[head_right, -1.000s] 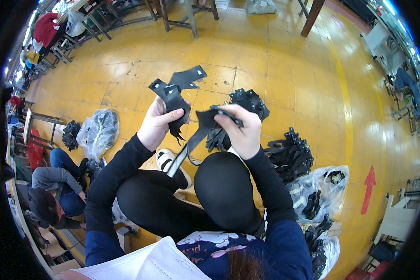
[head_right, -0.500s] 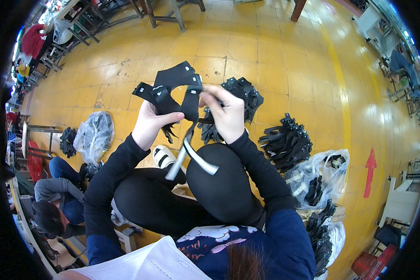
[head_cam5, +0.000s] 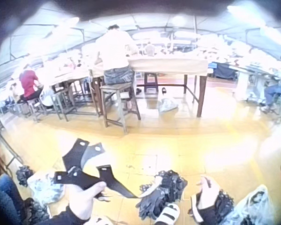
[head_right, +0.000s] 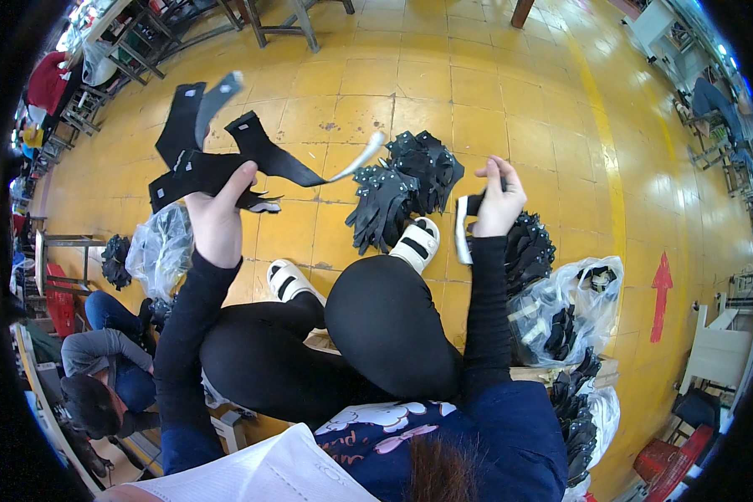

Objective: The person sits on the floor and repeatedly picks up, inspects, and stacks black gloves with studs. They separate the gloves into piles and occasionally adjust their position while continuing to handle the items.

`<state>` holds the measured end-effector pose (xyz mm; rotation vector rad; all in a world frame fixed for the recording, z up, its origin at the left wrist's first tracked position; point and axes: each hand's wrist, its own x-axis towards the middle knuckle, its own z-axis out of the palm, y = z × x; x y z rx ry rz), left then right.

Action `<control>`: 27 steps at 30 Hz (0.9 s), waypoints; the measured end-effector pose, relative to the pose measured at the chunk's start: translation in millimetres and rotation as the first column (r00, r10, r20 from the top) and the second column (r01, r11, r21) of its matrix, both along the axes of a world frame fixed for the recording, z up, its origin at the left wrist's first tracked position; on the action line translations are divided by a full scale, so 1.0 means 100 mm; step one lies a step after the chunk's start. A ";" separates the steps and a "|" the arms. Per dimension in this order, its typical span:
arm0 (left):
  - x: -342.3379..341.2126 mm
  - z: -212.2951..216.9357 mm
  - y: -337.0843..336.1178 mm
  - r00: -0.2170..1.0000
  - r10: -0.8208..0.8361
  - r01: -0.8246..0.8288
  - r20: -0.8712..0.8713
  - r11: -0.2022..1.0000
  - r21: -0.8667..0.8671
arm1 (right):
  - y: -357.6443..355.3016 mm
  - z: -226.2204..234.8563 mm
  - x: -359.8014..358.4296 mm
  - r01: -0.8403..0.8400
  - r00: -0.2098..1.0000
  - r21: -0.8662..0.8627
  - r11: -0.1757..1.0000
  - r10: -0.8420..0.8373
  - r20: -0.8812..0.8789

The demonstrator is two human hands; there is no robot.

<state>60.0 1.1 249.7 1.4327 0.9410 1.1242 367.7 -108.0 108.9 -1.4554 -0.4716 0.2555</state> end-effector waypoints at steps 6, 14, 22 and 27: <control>-0.04 -0.21 -0.04 0.970 -0.215 0.190 -0.110 0.960 -0.205 | -0.05 0.54 -0.33 -0.462 0.835 -0.168 0.871 0.491 0.248; 0.07 -0.44 0.06 0.742 -0.393 0.382 -0.543 0.914 -0.138 | 0.39 0.59 -0.95 -0.881 0.466 -0.112 0.459 0.884 -0.043; 0.05 -0.27 -0.02 0.936 -0.338 0.284 -0.103 0.893 -0.348 | 0.70 -0.31 -0.84 -0.717 0.638 0.024 0.696 0.670 -0.380; 0.13 -0.32 0.00 0.912 -0.411 0.378 0.000 0.840 -0.388 | 0.75 -1.91 -0.19 -0.345 0.911 -0.467 0.814 0.410 0.041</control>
